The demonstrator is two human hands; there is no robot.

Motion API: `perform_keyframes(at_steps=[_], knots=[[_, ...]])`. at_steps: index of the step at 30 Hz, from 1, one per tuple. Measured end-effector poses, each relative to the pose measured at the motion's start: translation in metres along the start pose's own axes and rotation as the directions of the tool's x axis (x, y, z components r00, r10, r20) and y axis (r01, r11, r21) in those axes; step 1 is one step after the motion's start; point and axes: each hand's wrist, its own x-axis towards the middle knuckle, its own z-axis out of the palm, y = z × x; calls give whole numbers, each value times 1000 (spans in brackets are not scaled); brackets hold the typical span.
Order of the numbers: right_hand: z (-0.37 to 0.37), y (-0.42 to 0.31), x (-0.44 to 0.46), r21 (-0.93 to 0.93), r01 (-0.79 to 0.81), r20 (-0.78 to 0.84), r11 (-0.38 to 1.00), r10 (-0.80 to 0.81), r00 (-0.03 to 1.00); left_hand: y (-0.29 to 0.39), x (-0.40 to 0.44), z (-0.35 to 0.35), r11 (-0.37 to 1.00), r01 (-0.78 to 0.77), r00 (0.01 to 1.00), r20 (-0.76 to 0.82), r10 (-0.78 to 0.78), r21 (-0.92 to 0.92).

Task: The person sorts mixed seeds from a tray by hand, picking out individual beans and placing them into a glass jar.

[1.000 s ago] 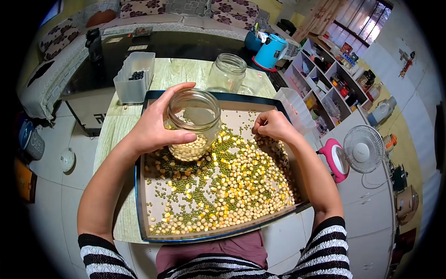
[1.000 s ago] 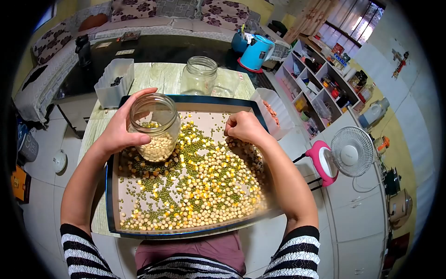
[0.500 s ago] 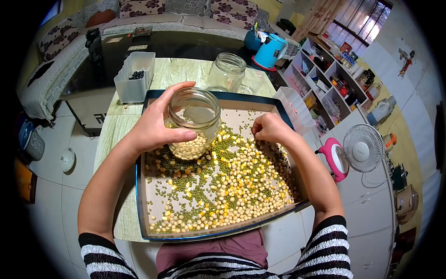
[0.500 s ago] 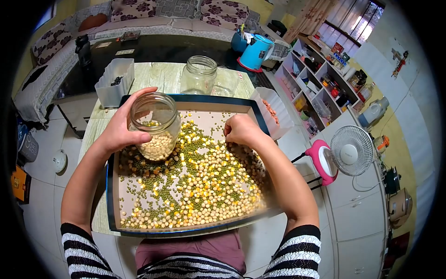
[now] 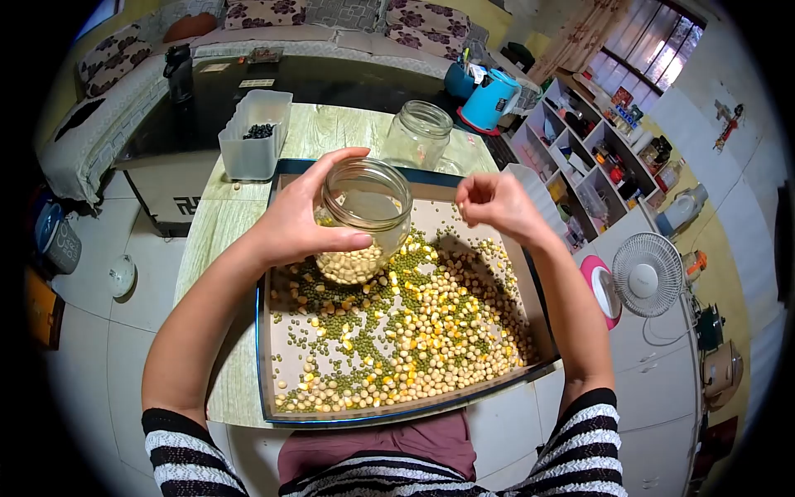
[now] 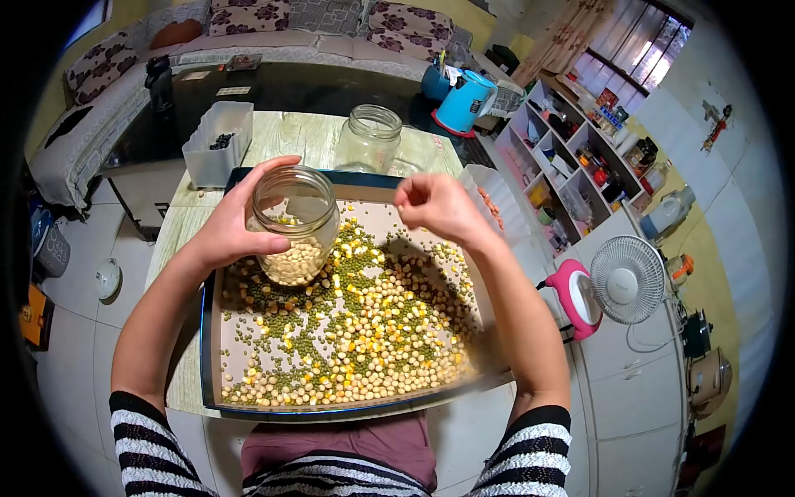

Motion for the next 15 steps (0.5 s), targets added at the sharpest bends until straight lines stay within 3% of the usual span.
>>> perform_keyframes(at_steps=[1,5,7,9,11,15], knots=[[1,-15,1,72,54,-10,996,-54,999,0,0,0,1000,-3,1000,1,3,8],[22,-76,5,-35,345,-41,938,-346,937,-2,1,0,998,-62,998,17,62,0],[37,-85,13,5,426,46,905,-425,904,-2,0,0,998,-62,998,4,62,-16],[52,-87,19,-159,475,67,866,-470,880,-3,0,1,998,-64,998,2,64,-28],[55,-83,18,-193,483,98,854,-472,876,-3,0,1,997,-64,998,0,65,-41],[41,-66,4,-232,515,-101,825,-547,831,-1,0,1,997,-71,997,-4,71,-41]])
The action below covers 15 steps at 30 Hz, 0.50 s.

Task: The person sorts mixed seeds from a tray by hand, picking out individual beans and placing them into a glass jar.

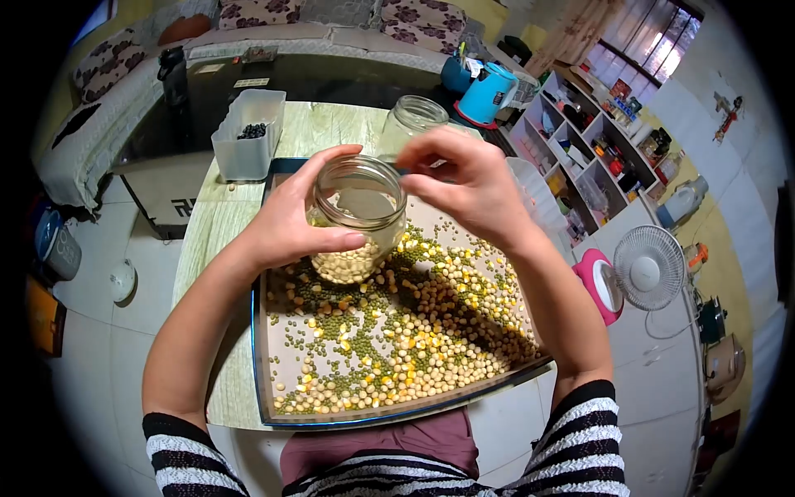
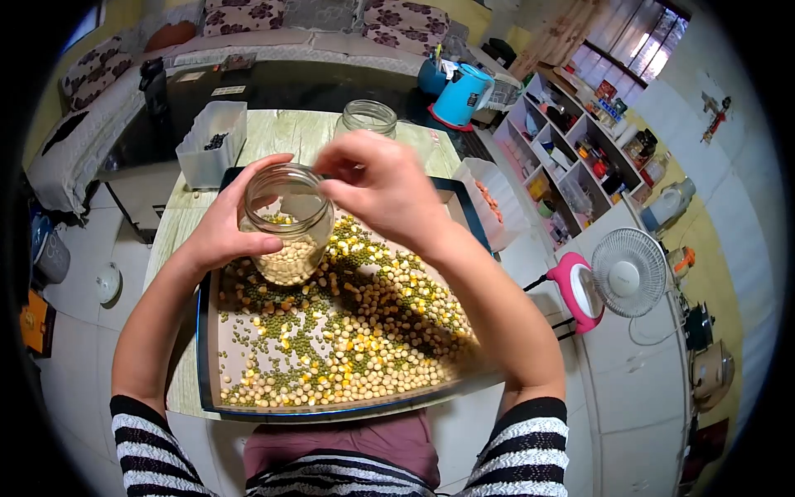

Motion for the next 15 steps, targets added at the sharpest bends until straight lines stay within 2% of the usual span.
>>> perform_keyframes(at_steps=[2,4,6,8,10,12,15], knots=[[-10,20,-17,94,-192,-9,977,194,981,-1,-1,-1,1000,5,1000,1,-5,4],[-20,37,-35,22,-447,126,894,441,889,-2,0,0,999,-5,1000,-7,5,49],[-25,68,-57,-51,-488,209,872,487,848,-1,0,0,999,-2,1000,-3,2,38],[-27,79,-71,-51,-611,293,790,596,747,-1,0,0,1000,2,1000,0,-2,30],[-27,87,-78,-39,-592,268,805,580,770,-1,0,-1,999,3,1000,3,-3,33],[-28,90,-80,-72,-623,318,779,610,726,0,-1,0,1000,9,1000,6,-10,30],[-24,90,-78,-78,-620,336,781,606,721,-1,0,0,1000,13,1000,4,-13,18]])
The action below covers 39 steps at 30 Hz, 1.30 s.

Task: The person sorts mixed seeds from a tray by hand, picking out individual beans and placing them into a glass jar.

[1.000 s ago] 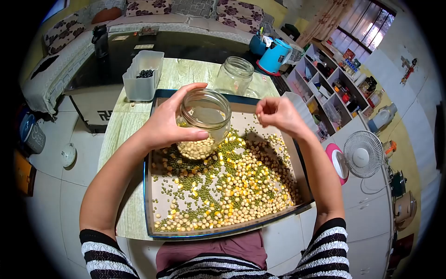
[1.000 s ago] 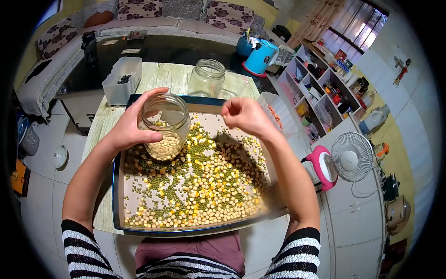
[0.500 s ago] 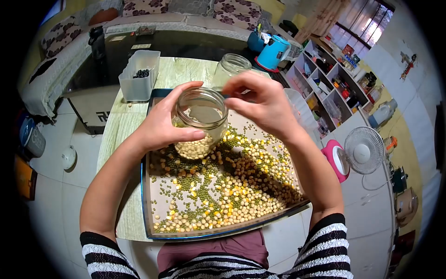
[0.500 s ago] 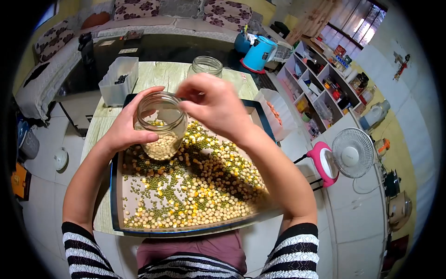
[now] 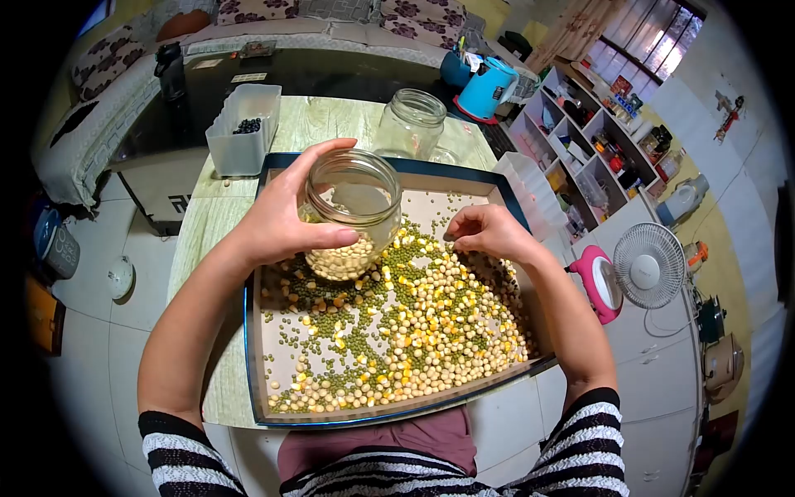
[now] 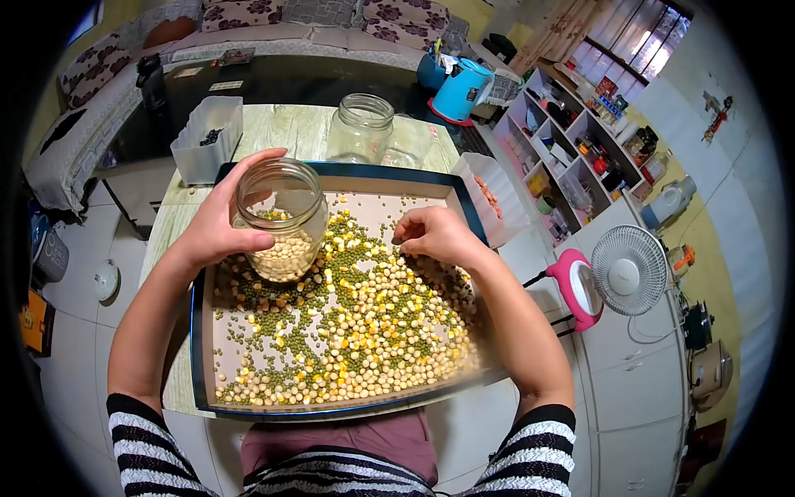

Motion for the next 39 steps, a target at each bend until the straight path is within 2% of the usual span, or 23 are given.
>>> perform_keyframes(at_steps=[1,3,6,10,13,16,18,22,24,25,29,34,37,38,39], knots=[[2,1,1,1,0,0,1000,0,1000,0,0,0,1000,4,1000,-3,-4,-5],[7,5,3,-126,44,-6,991,-45,999,2,0,1,999,39,999,-9,-39,-3],[9,6,5,-223,70,-27,972,-78,997,5,0,2,997,75,997,-11,-75,-8],[9,3,5,-259,85,-24,962,-94,995,0,0,0,1000,16,1000,-8,-16,-7],[9,0,4,-255,38,-23,966,-46,999,1,0,1,1000,15,1000,-7,-15,-26],[8,3,5,-239,33,-34,970,-42,999,-2,0,0,1000,7,1000,-6,-7,-19],[5,6,6,-140,31,-93,990,-44,995,0,0,0,1000,9,1000,-3,-9,-19],[2,-4,2,-126,24,-87,992,-35,996,-3,0,-1,1000,0,1000,0,0,-13],[-2,-7,3,105,4,-100,994,6,995,0,0,0,1000,8,1000,-2,-8,-3],[-4,-12,5,190,76,-143,979,-49,988,1,0,0,1000,19,1000,-2,-19,4],[-14,-72,4,311,267,-200,912,-212,957,1,0,0,1000,8,1000,2,-8,13],[3,-126,19,130,525,-243,841,-486,839,0,0,0,1000,-13,1000,7,13,-21],[12,-138,23,-38,517,-204,855,-513,834,-1,0,0,999,-8,1000,11,8,-31],[13,-137,22,-37,517,-204,855,-513,834,-1,0,0,1000,-7,1000,11,7,-30],[15,-135,19,-76,575,-257,815,-573,778,0,0,0,1000,-6,1000,7,7,-22]])
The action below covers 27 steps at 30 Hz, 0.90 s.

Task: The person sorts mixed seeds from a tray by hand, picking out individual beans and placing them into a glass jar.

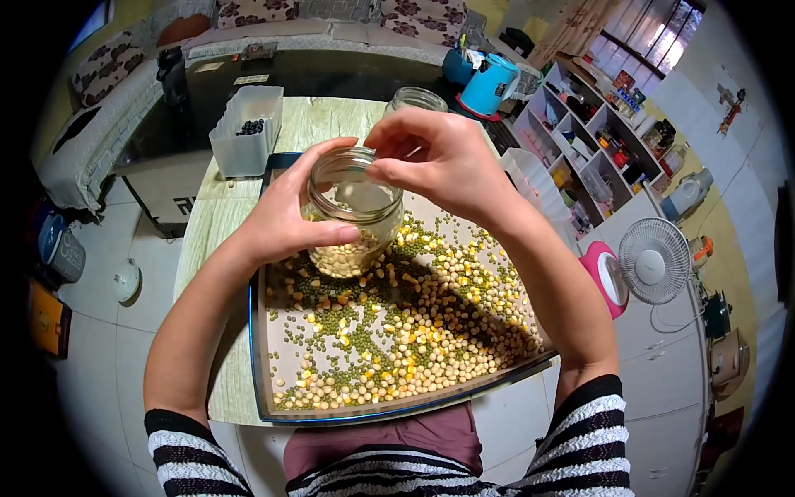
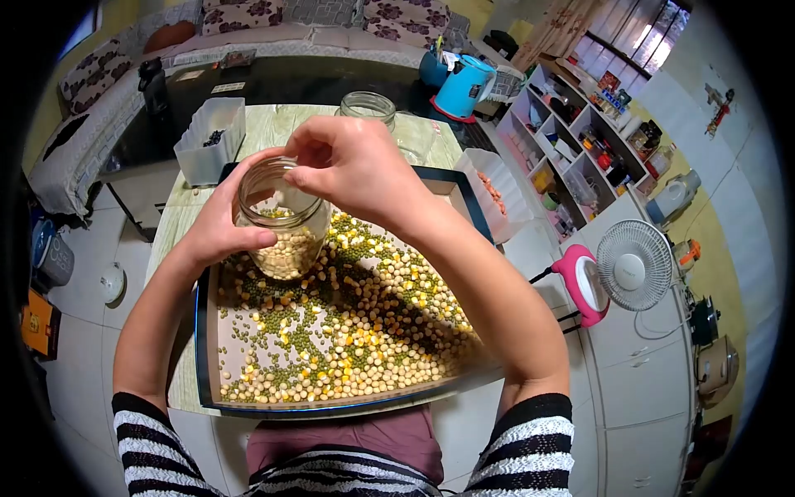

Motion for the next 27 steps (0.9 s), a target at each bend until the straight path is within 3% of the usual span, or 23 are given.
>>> perform_keyframes(at_steps=[2,4,6,8,10,13,23,27], knots=[[-2,4,-9,-24,74,-53,997,-75,996,1,0,1,1000,2,1000,-6,-2,4],[-11,15,-23,-17,-27,-119,999,25,993,4,1,2,998,65,998,1,-65,8],[-18,31,-43,-77,-303,-23,950,302,953,4,1,2,998,67,998,-9,-67,14],[-16,65,-66,-29,-357,60,934,358,932,4,1,2,997,68,998,-15,-68,21],[-17,74,-80,-97,-485,162,869,495,854,4,1,2,997,71,997,-23,-71,30],[-18,81,-83,-211,-526,209,824,564,799,0,0,1,1000,8,1000,-16,-8,20],[-10,85,-85,-317,-428,230,846,507,831,2,0,1,1000,2,1000,-16,-2,22],[-10,84,-85,-467,-324,239,823,470,850,2,0,1,1000,-9,1000,-13,9,12]])
